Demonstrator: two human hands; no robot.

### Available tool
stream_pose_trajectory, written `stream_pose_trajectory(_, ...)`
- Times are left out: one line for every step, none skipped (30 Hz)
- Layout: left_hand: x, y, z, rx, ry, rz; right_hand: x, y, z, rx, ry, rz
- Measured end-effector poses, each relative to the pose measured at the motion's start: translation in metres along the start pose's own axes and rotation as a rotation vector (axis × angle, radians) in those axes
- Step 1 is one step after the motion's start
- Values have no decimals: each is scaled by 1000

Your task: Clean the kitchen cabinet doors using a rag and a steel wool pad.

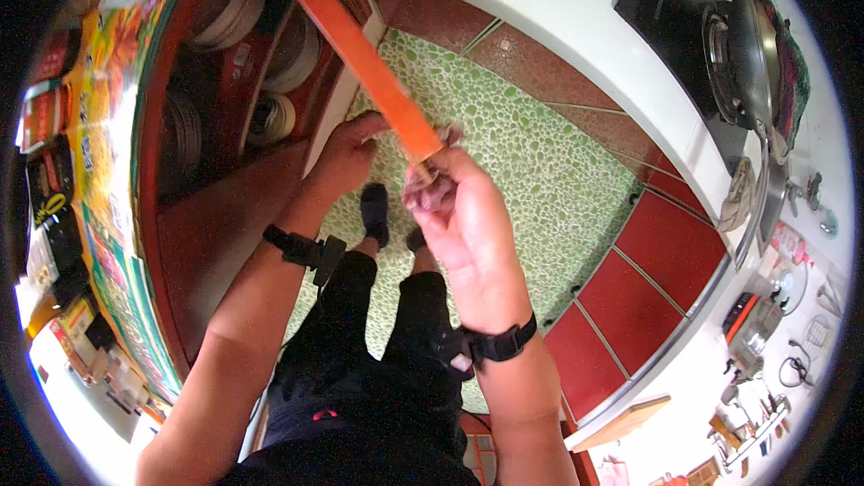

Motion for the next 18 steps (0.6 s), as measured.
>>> stream_pose_trajectory(0,2,3,-14,10,-19,3,-5,-4,-33,-34,-27)
stream_pose_trajectory(1,-1,8,-37,20,-25,6,-8,-6,-66,-68,-53)
stream_pose_trajectory(3,-4,12,-50,-1,-36,12,-9,-8,-84,-63,-51)
stream_pose_trajectory(6,-7,16,-64,-21,-47,19,-12,-10,-117,-51,-98)
stream_pose_trajectory(8,-9,20,-27,-46,-50,27,-14,-13,-149,-41,-145)
stream_pose_trajectory(10,-13,24,-44,-41,-49,38,-13,-17,-166,-35,-147)
stream_pose_trajectory(11,-12,23,-69,-19,-35,51,-12,-22,-156,-23,-127)
stream_pose_trajectory(11,-11,22,-92,4,-20,65,-8,-29,-146,-13,-107)
stream_pose_trajectory(12,-15,22,-131,14,46,87,0,-42,-194,-47,-100)
stream_pose_trajectory(12,-18,23,-143,23,50,99,6,-48,-209,-47,-103)
stream_pose_trajectory(13,-21,24,-132,17,35,108,12,-50,-228,-47,-124)
stream_pose_trajectory(14,-21,25,-119,10,21,117,14,-53,-243,-48,-147)
stream_pose_trajectory(13,-19,27,-116,26,20,126,16,-58,-299,-76,-133)
stream_pose_trajectory(15,-16,28,-123,31,24,133,18,-66,-308,-76,-136)
stream_pose_trajectory(15,-14,29,-130,26,28,137,19,-70,-350,-34,-186)
stream_pose_trajectory(17,-12,30,-136,21,34,141,17,-74,-390,9,-237)
stream_pose_trajectory(21,-10,30,-141,25,40,145,15,-76,-373,-14,-250)
stream_pose_trajectory(21,-10,29,-157,12,39,144,18,-78,-381,-14,-244)
Point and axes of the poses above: each hand's wrist, its own x-axis towards the middle knuckle, its own z-axis out of the palm, y = z × x, the point moved 6 cm from there along x, towards the middle knuckle, and after that the axes turned 4 degrees about -z, right-handed, at the moved point
